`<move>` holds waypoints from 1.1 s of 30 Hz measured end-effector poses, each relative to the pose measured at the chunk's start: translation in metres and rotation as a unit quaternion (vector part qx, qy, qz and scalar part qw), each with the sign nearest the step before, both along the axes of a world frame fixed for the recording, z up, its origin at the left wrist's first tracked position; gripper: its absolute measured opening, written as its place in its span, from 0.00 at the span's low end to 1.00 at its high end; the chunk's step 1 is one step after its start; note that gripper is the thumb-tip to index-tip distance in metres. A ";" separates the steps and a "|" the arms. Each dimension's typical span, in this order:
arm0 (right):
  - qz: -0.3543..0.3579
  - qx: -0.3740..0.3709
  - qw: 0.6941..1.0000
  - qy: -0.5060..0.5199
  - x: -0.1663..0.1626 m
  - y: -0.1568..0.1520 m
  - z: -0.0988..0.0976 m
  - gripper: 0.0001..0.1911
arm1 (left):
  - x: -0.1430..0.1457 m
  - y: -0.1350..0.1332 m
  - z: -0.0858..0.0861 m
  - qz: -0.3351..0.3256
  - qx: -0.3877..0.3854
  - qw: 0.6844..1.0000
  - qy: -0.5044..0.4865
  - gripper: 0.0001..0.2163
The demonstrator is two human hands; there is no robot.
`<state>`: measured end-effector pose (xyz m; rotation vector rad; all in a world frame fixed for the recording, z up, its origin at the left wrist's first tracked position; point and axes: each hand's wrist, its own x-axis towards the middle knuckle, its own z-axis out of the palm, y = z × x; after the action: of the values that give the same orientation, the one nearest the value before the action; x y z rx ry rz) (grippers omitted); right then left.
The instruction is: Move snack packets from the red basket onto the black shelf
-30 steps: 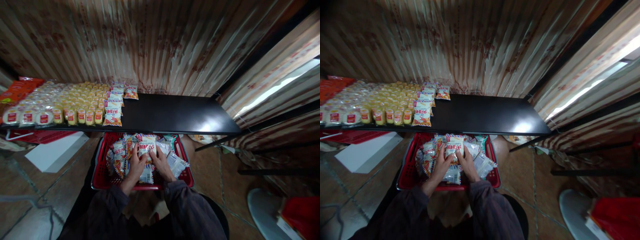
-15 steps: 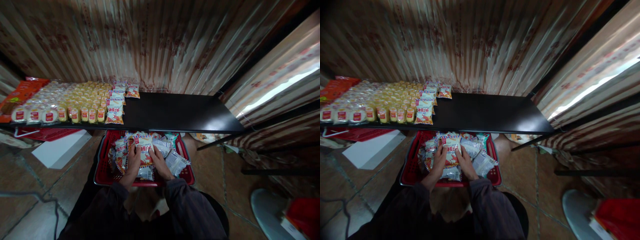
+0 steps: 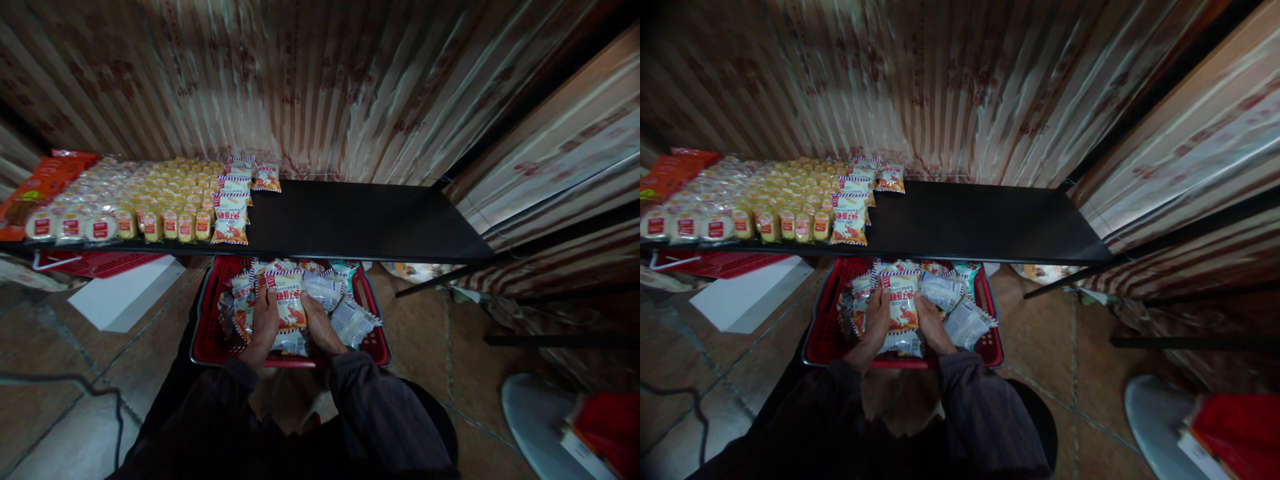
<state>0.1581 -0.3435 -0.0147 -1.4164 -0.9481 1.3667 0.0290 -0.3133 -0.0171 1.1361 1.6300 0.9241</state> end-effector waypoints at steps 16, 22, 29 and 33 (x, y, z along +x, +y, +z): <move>-0.003 0.008 0.994 0.108 0.000 -0.004 0.005 0.22 | 0.001 -0.006 0.005 0.009 0.236 0.967 0.096 0.15; -0.009 -0.003 0.994 0.105 0.000 -0.003 0.005 0.23 | 0.001 -0.006 0.003 -0.007 0.252 0.961 0.114 0.12; -0.046 -0.002 0.990 0.134 -0.002 0.002 0.010 0.22 | 0.003 -0.009 0.006 -0.043 0.182 0.979 0.083 0.12; -0.023 -0.012 0.991 0.132 -0.002 0.002 0.016 0.24 | 0.003 -0.010 0.009 -0.048 0.158 0.985 0.060 0.12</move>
<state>0.1561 -0.3416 0.0014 -1.2289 -0.7236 1.4917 0.0318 -0.3232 -0.0085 1.4986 1.5433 1.0945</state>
